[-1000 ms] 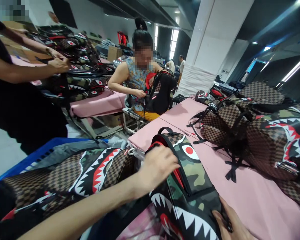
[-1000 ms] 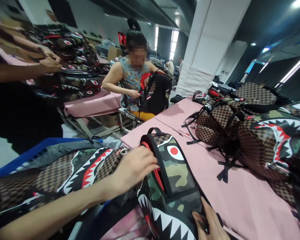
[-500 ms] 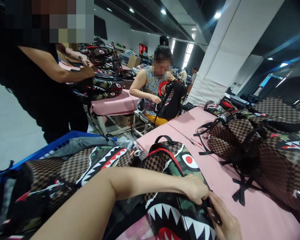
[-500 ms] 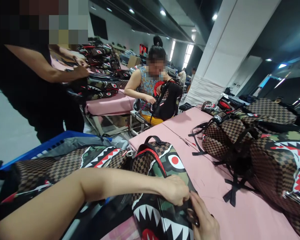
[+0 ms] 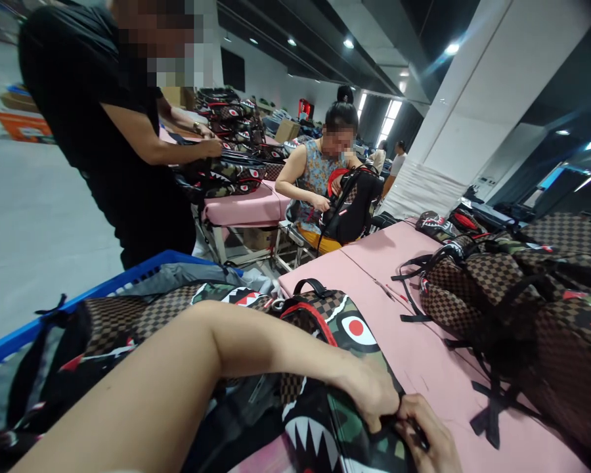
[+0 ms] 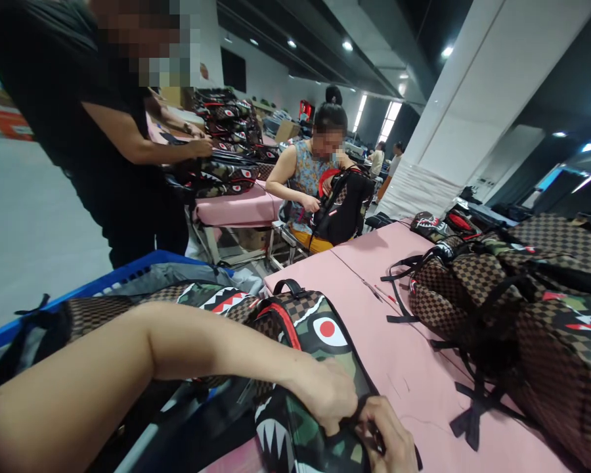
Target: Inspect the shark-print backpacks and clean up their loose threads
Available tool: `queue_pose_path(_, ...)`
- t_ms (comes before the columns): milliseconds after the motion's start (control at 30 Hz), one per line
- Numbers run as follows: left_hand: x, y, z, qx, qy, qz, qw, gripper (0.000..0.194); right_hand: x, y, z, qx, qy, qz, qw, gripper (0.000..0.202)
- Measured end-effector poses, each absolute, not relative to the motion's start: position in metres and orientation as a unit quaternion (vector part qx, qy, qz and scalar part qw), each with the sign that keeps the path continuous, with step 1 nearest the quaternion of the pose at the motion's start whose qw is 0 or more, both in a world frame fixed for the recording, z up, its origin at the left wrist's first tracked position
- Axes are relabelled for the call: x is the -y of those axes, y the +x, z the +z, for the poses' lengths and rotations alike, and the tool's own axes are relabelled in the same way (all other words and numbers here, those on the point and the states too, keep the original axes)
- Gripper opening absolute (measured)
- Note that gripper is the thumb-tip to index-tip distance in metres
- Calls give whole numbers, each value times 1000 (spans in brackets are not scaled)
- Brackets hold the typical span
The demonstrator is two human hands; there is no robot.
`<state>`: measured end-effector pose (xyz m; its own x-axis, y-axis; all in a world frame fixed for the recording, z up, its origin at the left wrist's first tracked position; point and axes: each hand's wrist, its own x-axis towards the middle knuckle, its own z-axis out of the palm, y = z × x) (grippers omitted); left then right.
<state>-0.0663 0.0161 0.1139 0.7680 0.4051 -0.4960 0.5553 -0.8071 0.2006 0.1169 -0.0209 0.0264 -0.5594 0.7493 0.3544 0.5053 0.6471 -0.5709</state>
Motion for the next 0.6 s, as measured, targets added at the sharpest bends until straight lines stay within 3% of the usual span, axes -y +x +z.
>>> queue_pose_path(167,0,-79,124,-332,918,-150,157,18,23,123,24,857,-364,198,308,12)
queue_pose_path(367,-9,-78,113,-389,868,-207,229,44,25,119,20,868,-355,195,289,11)
queue_pose_path(467,-3,-73,113,-387,877,-185,216,36,26,120,23,860,-372,203,284,12)
queue_pose_path(600,1,-82,122,-388,914,50,106,14,32,149,30,828,-416,217,308,20)
